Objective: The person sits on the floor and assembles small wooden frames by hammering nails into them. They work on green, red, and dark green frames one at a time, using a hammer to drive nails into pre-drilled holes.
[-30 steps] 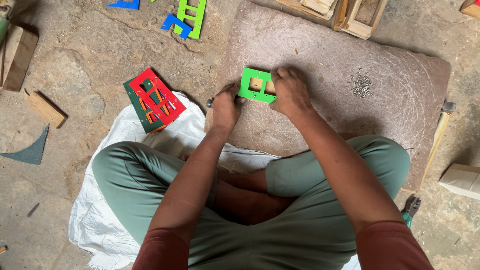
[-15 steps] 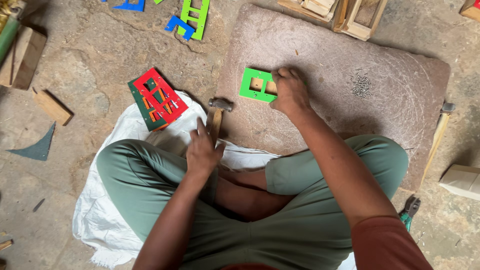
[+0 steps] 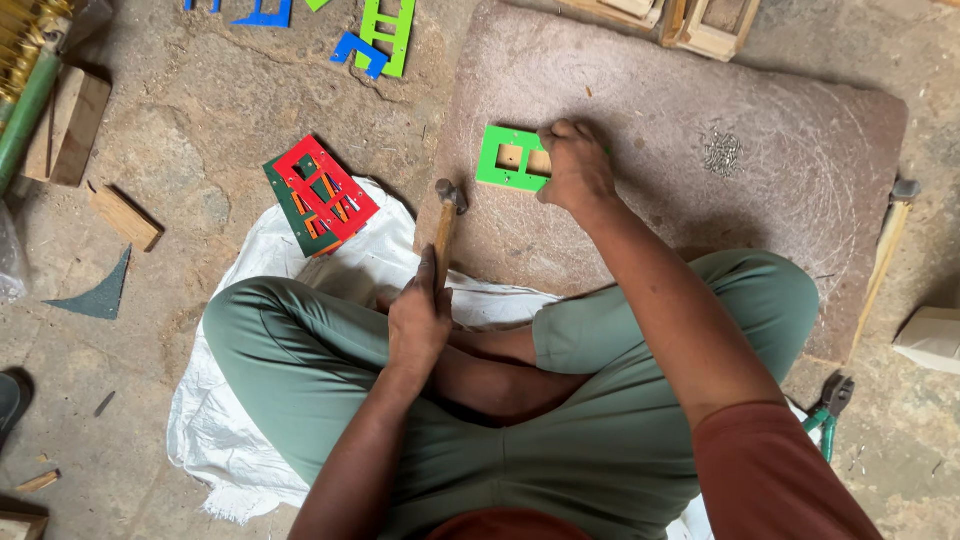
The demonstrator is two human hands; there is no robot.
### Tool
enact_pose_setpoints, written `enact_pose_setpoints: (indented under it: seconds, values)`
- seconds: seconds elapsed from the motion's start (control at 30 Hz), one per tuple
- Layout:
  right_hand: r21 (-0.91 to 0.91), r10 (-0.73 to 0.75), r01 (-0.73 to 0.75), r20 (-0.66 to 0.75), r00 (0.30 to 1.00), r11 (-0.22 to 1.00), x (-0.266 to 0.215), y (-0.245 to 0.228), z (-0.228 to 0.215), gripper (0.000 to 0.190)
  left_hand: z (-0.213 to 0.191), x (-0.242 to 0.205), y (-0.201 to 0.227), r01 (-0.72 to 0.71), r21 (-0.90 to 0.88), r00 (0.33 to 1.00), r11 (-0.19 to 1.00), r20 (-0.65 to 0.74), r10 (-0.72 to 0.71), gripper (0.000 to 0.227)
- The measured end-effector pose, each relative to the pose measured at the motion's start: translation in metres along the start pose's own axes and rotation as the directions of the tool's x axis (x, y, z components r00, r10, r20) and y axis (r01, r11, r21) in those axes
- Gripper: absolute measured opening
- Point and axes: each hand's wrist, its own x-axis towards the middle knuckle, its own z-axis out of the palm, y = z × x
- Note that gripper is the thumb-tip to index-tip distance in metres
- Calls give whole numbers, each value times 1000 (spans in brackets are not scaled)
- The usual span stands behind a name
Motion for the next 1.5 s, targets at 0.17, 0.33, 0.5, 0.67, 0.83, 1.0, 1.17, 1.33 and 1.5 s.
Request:
enact_pose_setpoints:
  seconds: [0.17, 0.33, 0.5, 0.67, 0.83, 1.0, 1.17, 1.33, 1.5]
  values:
    - [11, 2, -2, -2, 1000, 1000, 1, 1, 0, 95, 0, 1, -1, -5, 9, 1000, 1000, -2, 5, 77]
    - [5, -9, 10, -22, 1000, 1000, -1, 0, 0, 95, -14, -3, 12, -45, 31, 999, 998, -5, 46, 77]
    - [8, -6, 7, -10, 1000, 1000, 1, 0, 2, 95, -28, -11, 34, -257, 0, 958, 966, -134, 255, 68]
    - [25, -12, 13, -18, 1000, 1000, 2, 5, 6, 94, -25, -3, 49, -414, -25, 891, 910, -216, 399, 62]
    - [15, -15, 15, -19, 1000, 1000, 3, 3, 8, 99, -19, 13, 53, -303, 5, 947, 953, -111, 302, 62]
    - [1, 26, -26, 39, 999, 1000, 3, 2, 6, 105, -23, 0, 48, -507, -82, 825, 858, -334, 456, 59]
    - [3, -10, 10, 0, 1000, 1000, 1, 4, 5, 100, -18, 1, 51, -426, 3, 888, 905, -193, 419, 58]
    - [21, -9, 9, -28, 1000, 1000, 0, -1, 1, 96, -30, 7, 69, -345, -48, 934, 937, -112, 338, 64]
    - [49, 36, -36, 14, 999, 998, -5, -1, 3, 70, -39, -12, 76, -512, -104, 833, 853, -303, 463, 62]
